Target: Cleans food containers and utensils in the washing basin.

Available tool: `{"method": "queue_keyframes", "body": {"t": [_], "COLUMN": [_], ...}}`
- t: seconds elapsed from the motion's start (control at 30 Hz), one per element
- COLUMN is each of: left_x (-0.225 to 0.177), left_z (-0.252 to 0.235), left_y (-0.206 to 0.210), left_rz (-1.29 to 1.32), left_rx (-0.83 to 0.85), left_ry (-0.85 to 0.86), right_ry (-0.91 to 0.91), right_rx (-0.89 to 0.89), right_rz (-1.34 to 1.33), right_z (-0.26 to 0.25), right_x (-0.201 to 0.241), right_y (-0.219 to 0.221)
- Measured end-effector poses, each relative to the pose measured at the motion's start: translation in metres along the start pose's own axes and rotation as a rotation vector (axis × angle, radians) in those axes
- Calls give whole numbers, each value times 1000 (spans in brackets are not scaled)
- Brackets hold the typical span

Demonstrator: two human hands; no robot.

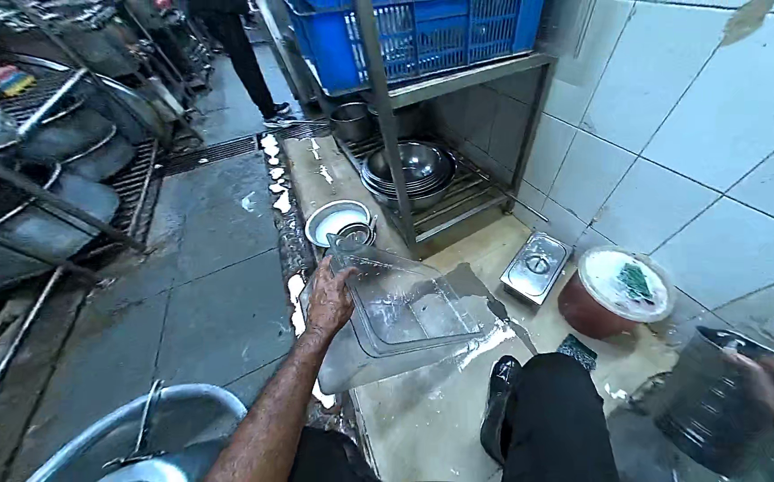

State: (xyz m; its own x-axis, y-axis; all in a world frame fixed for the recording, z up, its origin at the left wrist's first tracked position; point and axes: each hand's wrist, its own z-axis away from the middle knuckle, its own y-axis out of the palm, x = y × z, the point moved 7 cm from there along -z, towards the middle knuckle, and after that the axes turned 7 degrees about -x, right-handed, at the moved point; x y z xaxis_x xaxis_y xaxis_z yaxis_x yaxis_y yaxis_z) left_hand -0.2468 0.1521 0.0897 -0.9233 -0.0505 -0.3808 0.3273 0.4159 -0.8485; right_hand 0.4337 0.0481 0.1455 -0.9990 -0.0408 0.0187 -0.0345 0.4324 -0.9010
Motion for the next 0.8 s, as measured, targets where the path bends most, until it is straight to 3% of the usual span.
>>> {"method": "queue_keyframes", "body": {"t": [0.17, 0.33, 0.43, 0.57, 0.8], "left_x": [49, 97, 107, 112, 153], "left_z": [8, 33, 38, 23, 13], "left_y": [-9, -8, -11, -16, -2], "left_rz": [79, 429, 389, 101, -5], "left_rx": [91, -127, -152, 3, 146], "left_ry": [-432, -807, -802, -705, -687], "right_ry": [-231, -570, -739, -968, -1282], "right_rx": [-49, 55, 258, 578, 664], "right_rz": [-153, -277, -292, -248, -336], "right_z": [-74, -121, -138, -142, -133], "right_x": [75, 189, 270, 387, 582], "right_y": [56, 122, 146, 168, 163]}}
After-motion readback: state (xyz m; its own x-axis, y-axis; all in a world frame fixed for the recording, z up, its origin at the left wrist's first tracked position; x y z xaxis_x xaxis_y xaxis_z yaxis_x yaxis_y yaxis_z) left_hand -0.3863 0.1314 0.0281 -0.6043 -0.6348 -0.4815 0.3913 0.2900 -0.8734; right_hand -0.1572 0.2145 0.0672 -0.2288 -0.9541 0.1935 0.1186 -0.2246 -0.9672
